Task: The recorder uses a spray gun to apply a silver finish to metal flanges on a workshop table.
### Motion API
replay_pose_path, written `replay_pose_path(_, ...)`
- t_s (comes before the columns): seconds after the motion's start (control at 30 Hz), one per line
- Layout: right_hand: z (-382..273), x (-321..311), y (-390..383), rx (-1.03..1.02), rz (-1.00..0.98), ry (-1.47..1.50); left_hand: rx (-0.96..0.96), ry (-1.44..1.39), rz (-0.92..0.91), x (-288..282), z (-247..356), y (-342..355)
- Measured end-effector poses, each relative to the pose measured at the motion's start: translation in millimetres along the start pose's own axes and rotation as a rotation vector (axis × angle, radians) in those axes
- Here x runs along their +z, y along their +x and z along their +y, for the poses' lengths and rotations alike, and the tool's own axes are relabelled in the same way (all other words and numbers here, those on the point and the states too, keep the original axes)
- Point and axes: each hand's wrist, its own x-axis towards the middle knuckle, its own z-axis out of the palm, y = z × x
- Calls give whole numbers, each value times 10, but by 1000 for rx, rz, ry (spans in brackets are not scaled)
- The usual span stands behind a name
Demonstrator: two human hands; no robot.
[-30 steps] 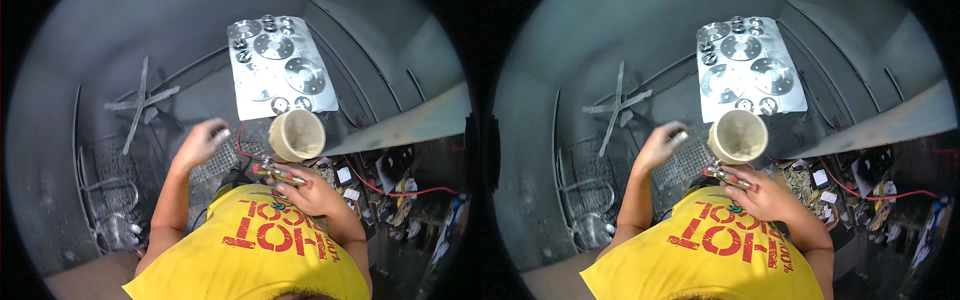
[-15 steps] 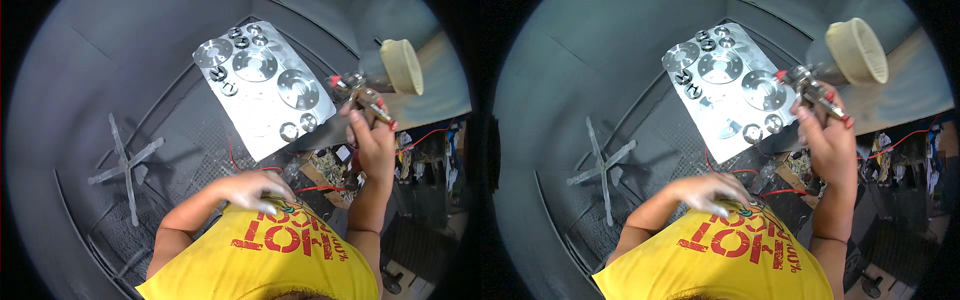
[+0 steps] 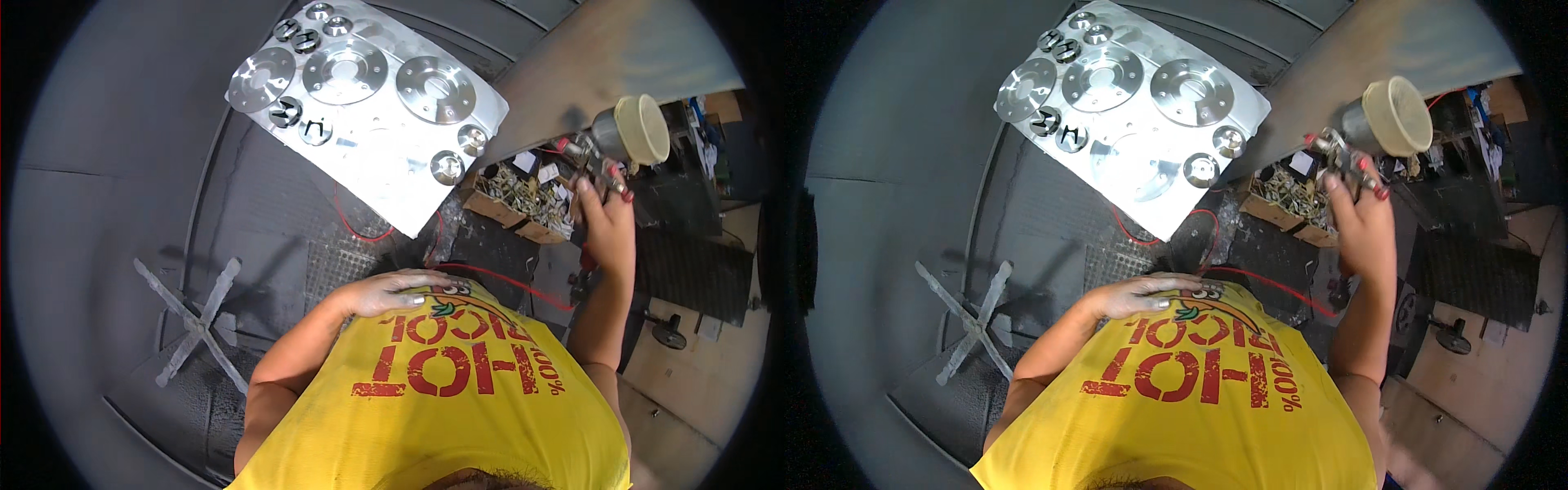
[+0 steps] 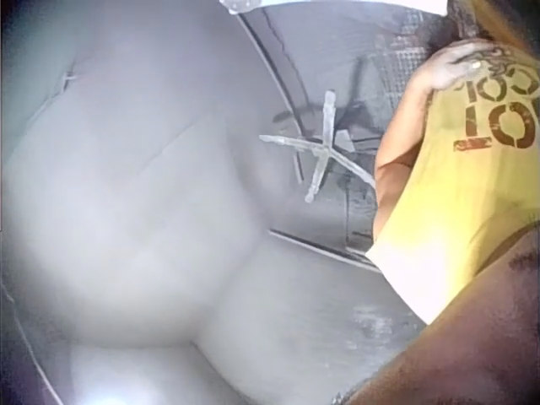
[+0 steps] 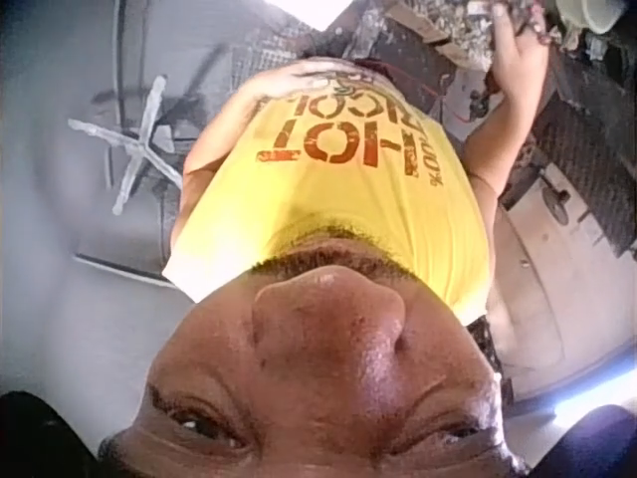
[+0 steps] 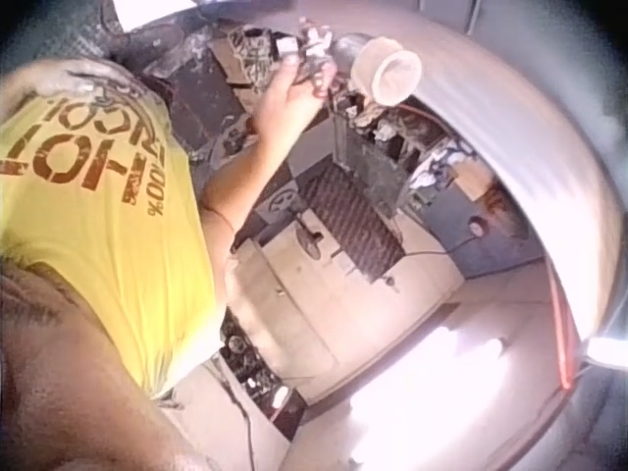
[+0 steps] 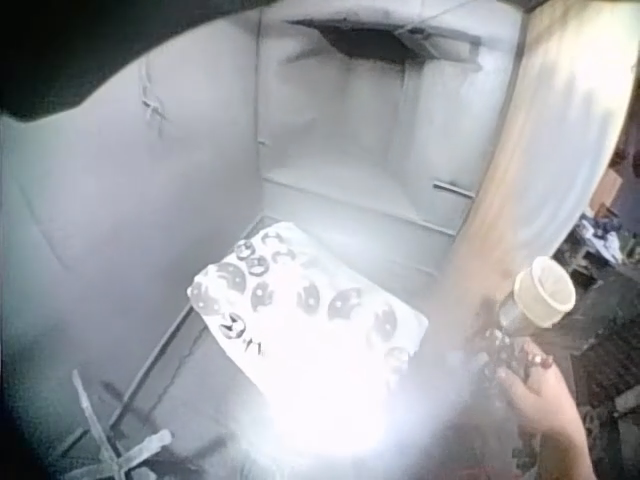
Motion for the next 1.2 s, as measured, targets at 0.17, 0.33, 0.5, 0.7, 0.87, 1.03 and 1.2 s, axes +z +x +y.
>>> replay_pose_path(0.17,-98,146,-682,270,-227,471,-50,-119,25,34,-174,-53)
replay_pose_path(0.33,-15,211,-1016,160,-467,333,-78,-161,-62,43,-201,63)
replay_pose_path(0.5,113,134,-1109,339,-315,305,-129,-177,-153,111,-32,226)
replay_pose_path(0.7,498,-152,-1132,253,-8,157,-252,-157,-159,465,3,208)
replay_pose_path(0.87,675,-154,-1193,126,55,203,-349,-156,-55,705,34,-52)
replay_pose_path(1.03,576,112,-1503,5,-22,286,-335,289,108,430,-115,-544)
replay_pose_path(1.2,209,467,-1783,76,-307,629,-436,259,570,-50,185,-772)
